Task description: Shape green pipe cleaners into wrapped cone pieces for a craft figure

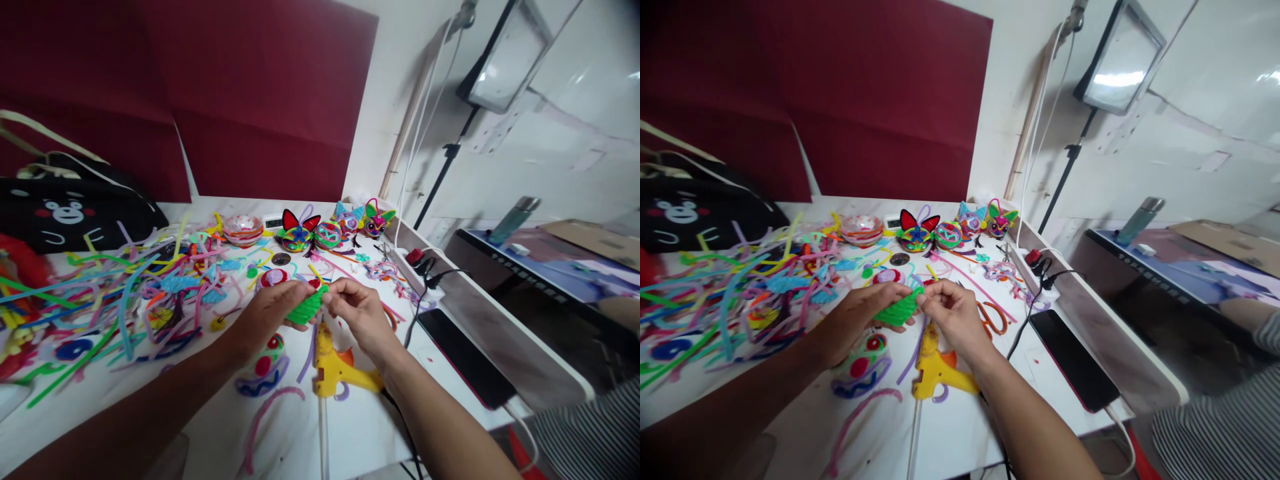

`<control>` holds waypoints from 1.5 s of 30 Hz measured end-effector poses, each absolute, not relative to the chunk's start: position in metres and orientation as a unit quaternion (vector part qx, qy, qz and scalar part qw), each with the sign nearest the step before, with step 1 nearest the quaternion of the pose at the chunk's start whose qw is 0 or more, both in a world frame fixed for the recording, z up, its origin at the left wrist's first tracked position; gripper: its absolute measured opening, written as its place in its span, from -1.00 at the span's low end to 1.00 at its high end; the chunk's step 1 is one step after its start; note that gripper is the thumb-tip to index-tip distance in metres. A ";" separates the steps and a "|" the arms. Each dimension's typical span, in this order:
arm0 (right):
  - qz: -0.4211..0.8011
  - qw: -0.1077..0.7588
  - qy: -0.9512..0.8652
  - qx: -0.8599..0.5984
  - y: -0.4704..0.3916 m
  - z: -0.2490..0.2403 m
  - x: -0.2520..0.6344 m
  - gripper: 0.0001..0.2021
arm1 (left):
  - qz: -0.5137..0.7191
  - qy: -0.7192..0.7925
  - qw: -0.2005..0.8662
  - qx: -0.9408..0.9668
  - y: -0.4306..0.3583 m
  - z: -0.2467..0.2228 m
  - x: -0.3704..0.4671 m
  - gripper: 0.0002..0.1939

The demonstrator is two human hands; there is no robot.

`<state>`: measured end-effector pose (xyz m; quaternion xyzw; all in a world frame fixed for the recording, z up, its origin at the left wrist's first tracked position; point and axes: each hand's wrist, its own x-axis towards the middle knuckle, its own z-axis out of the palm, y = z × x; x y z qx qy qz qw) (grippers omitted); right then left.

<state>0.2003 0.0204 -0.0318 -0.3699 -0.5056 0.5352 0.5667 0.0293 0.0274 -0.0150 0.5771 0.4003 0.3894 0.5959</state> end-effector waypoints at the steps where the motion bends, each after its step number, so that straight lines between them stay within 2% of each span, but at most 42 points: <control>1: 0.533 0.568 -0.504 -0.372 0.021 -0.032 0.201 -0.88 | 0.385 0.402 0.572 0.603 0.028 -0.015 0.029 -0.65; 4: 0.549 0.559 -0.502 -0.367 0.022 -0.033 0.202 -0.89 | 0.380 0.402 0.518 0.652 0.027 -0.016 0.028 -0.73; 8: 0.579 0.543 -0.486 -0.365 0.023 -0.035 0.203 -0.86 | 0.385 0.398 0.511 0.657 0.026 -0.014 0.030 -0.79; 14: 0.599 0.538 -0.471 -0.360 0.024 -0.037 0.203 -0.85 | 0.380 0.395 0.550 0.630 0.025 -0.013 0.032 -0.81; 25: 0.558 0.546 -0.505 -0.367 0.022 -0.037 0.200 -0.84 | 0.359 0.394 0.646 0.547 0.025 -0.015 0.034 -0.81; 32: 0.584 0.530 -0.493 -0.367 0.027 -0.038 0.204 -0.88 | 0.371 0.415 0.594 0.581 0.027 -0.017 0.034 -0.79; 45: 0.577 0.523 -0.506 -0.371 0.024 -0.037 0.203 -0.90 | 0.362 0.426 0.564 0.608 0.021 -0.012 0.036 -0.75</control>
